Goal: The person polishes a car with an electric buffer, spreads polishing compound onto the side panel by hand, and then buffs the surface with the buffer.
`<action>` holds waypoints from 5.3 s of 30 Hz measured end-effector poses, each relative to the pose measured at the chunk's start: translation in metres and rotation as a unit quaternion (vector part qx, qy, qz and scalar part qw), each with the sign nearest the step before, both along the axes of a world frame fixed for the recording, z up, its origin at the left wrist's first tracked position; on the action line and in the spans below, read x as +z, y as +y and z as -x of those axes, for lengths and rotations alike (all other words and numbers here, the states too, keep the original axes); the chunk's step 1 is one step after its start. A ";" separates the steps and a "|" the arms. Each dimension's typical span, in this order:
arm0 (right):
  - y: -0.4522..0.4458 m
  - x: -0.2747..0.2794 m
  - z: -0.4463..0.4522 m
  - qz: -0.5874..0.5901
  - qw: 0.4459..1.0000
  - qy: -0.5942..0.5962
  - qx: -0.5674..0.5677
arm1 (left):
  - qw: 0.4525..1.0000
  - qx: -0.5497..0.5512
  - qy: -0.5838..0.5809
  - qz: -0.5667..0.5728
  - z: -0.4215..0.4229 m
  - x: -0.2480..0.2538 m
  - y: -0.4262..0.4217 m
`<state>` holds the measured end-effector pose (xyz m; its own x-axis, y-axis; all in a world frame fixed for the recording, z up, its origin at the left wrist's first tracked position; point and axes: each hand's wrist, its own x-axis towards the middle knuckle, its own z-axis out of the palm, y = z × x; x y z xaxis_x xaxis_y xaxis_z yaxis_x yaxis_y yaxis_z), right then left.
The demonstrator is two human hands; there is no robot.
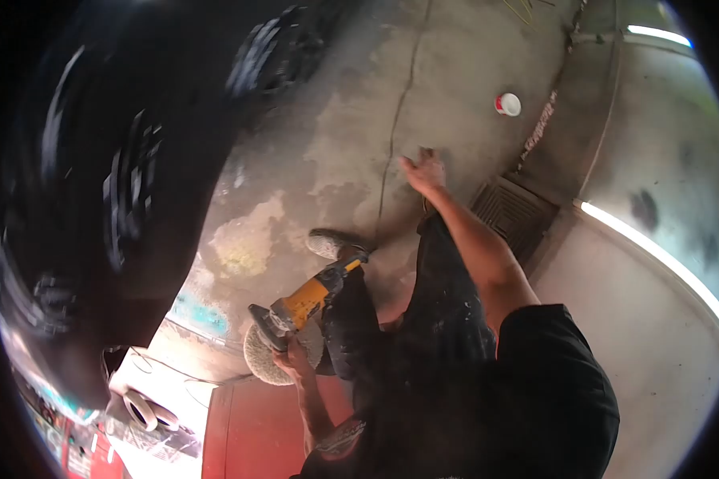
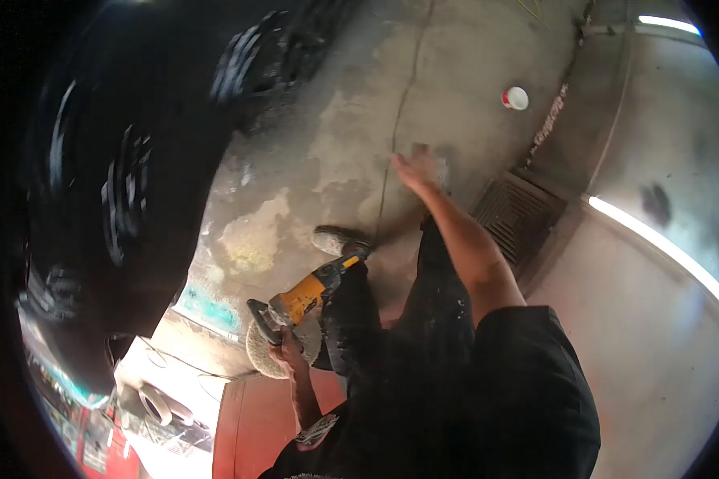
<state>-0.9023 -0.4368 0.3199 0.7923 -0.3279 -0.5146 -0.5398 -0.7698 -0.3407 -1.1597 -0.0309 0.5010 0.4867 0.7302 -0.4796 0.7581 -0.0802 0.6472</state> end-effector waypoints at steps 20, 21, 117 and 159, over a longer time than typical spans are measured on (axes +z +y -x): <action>-0.596 -0.389 -0.071 0.060 0.990 0.123 0.025 | 0.823 -0.340 0.341 -0.300 -0.124 -0.027 -0.213; -0.600 -0.401 -0.072 0.055 0.990 0.126 0.018 | 0.834 -0.339 0.312 -0.304 -0.130 -0.039 -0.214; 0.566 0.282 -0.054 -0.104 0.529 -0.556 0.633 | 0.984 0.137 0.112 0.000 0.046 -0.024 -0.037; 0.339 0.261 -0.261 -0.161 0.755 -0.578 0.266 | 0.957 0.281 -0.053 0.055 0.071 -0.046 0.012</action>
